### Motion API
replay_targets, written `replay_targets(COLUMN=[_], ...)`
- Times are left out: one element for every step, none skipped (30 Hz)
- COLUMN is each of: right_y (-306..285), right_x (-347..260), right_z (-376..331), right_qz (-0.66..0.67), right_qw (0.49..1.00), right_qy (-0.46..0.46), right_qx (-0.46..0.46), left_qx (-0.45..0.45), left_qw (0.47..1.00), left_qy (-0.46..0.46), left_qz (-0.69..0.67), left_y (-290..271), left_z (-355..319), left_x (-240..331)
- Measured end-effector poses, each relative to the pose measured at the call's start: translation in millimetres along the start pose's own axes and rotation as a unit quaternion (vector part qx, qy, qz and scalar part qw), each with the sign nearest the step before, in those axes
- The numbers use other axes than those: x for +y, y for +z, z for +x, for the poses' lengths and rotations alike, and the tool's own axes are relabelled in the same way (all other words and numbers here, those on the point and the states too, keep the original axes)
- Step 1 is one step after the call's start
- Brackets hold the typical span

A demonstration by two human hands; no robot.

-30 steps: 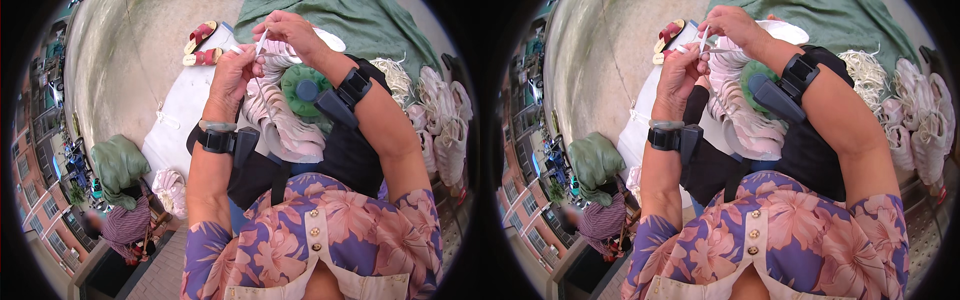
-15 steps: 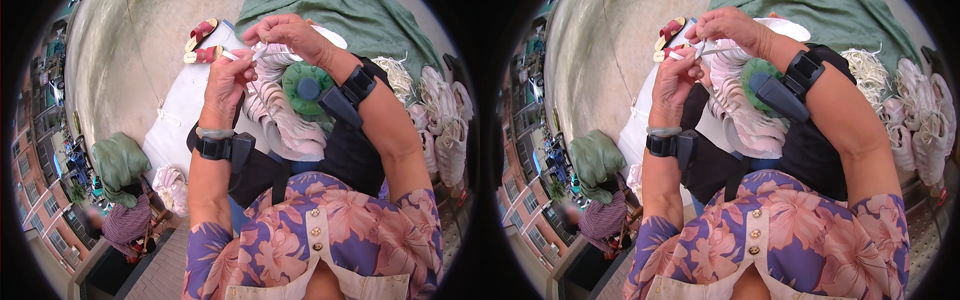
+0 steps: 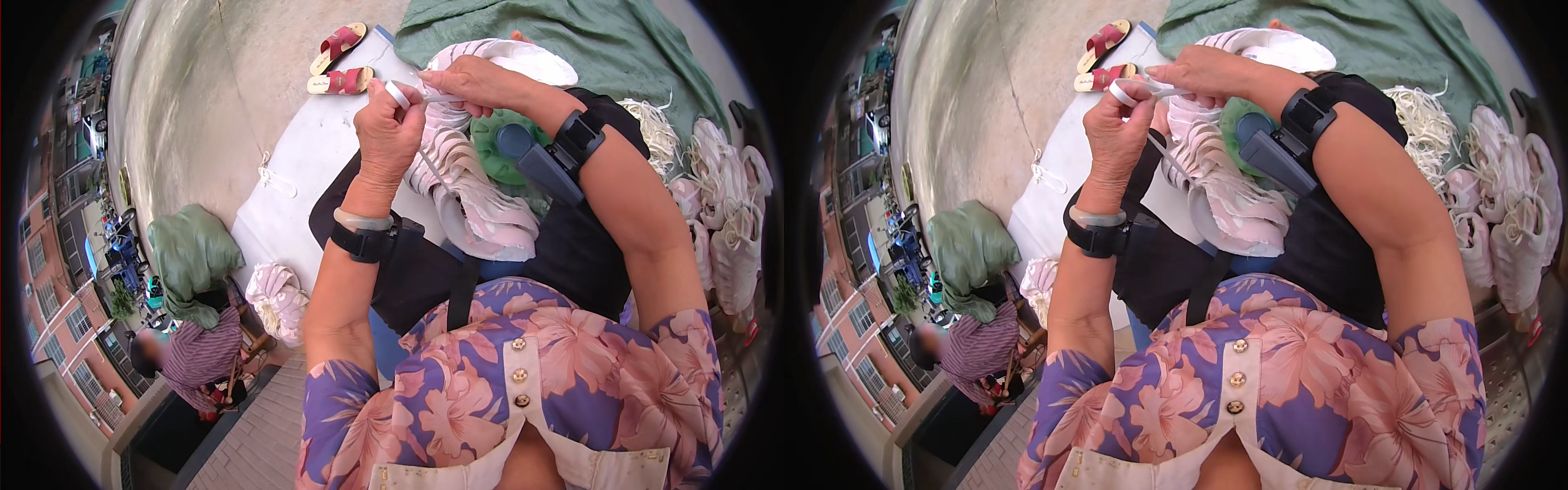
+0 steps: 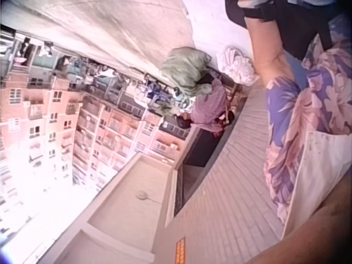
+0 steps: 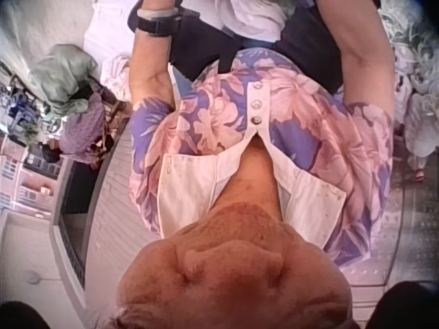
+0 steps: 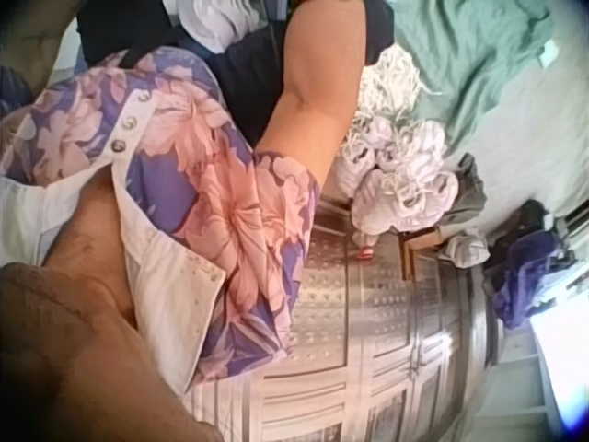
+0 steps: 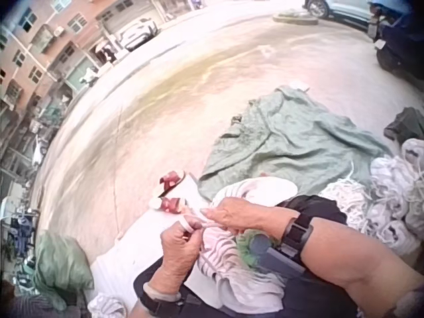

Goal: Lacing a pair of white and pink sneakers.

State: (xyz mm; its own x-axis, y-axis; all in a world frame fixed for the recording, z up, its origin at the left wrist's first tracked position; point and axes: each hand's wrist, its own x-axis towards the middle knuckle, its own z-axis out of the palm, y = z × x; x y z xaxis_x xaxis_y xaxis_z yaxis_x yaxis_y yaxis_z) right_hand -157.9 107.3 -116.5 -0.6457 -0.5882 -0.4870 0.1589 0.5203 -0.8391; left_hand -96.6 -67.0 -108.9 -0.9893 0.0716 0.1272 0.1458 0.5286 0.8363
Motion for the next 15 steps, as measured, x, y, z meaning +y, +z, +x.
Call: replay_targets(right_y=[1.0,2.3,3.6,7.0,11.6,14.8,12.6,10.0,8.6,9.5,10.7,11.3,12.3,13.5,14.3], right_x=[0.0,0.0,0.0,-1.9,-4.1,-6.2,-2.8,1.2,5.0,5.0,5.3,5.8,4.0,2.0,0.3], right_z=[-0.5,-0.9,-1.1,-1.8,-2.2,-1.9,-1.4,-0.8,-0.1,0.8,1.4,1.7,1.6,2.4,3.2], right_qz=[-0.001,0.035,0.071,0.071,0.155,0.238,0.238,0.284,0.328,0.329,0.352,0.374,0.375,0.331,0.285], right_qw=[1.000,0.998,0.994,0.994,0.984,0.968,0.968,0.955,0.941,0.941,0.934,0.926,0.925,0.943,0.958], right_qy=[0.000,0.013,0.026,0.025,0.033,0.041,0.041,0.041,0.040,0.039,0.022,0.005,0.005,-0.007,-0.019], right_qx=[0.001,-0.041,-0.083,-0.084,-0.077,-0.071,-0.068,-0.071,-0.073,-0.073,-0.066,-0.058,-0.059,-0.026,0.007], left_qx=[0.013,0.026,0.026,0.024,0.021,0.022,0.021,0.015,0.008,0.007,0.010,0.013,0.012,-0.025,-0.062], left_qw=[0.998,0.993,0.993,0.995,0.996,0.996,0.996,0.995,0.994,0.994,0.994,0.995,0.995,0.991,0.961], left_qy=[0.047,0.095,0.095,0.089,0.082,0.081,0.083,0.094,0.105,0.106,0.104,0.102,0.101,-0.008,-0.116], left_qz=[0.030,0.061,0.061,0.045,0.029,0.024,0.023,0.029,0.035,0.036,0.012,-0.012,-0.010,-0.129,-0.244], left_y=[1.7,3.6,5.8,7.2,8.6,9.9,11.4,12.6,13.5,12.8,12.1,11.4,9.6,6.8,4.4], left_z=[-0.2,-0.3,-1.7,-3.5,-5.2,-7.8,-6.3,-4.7,-3.4,-2.8,-2.6,-2.4,-2.2,-2.5,-1.2], left_x=[-0.4,-0.8,-0.9,4.2,7.2,5.0,6.0,6.9,7.7,6.6,5.5,4.5,9.1,14.4,18.4])
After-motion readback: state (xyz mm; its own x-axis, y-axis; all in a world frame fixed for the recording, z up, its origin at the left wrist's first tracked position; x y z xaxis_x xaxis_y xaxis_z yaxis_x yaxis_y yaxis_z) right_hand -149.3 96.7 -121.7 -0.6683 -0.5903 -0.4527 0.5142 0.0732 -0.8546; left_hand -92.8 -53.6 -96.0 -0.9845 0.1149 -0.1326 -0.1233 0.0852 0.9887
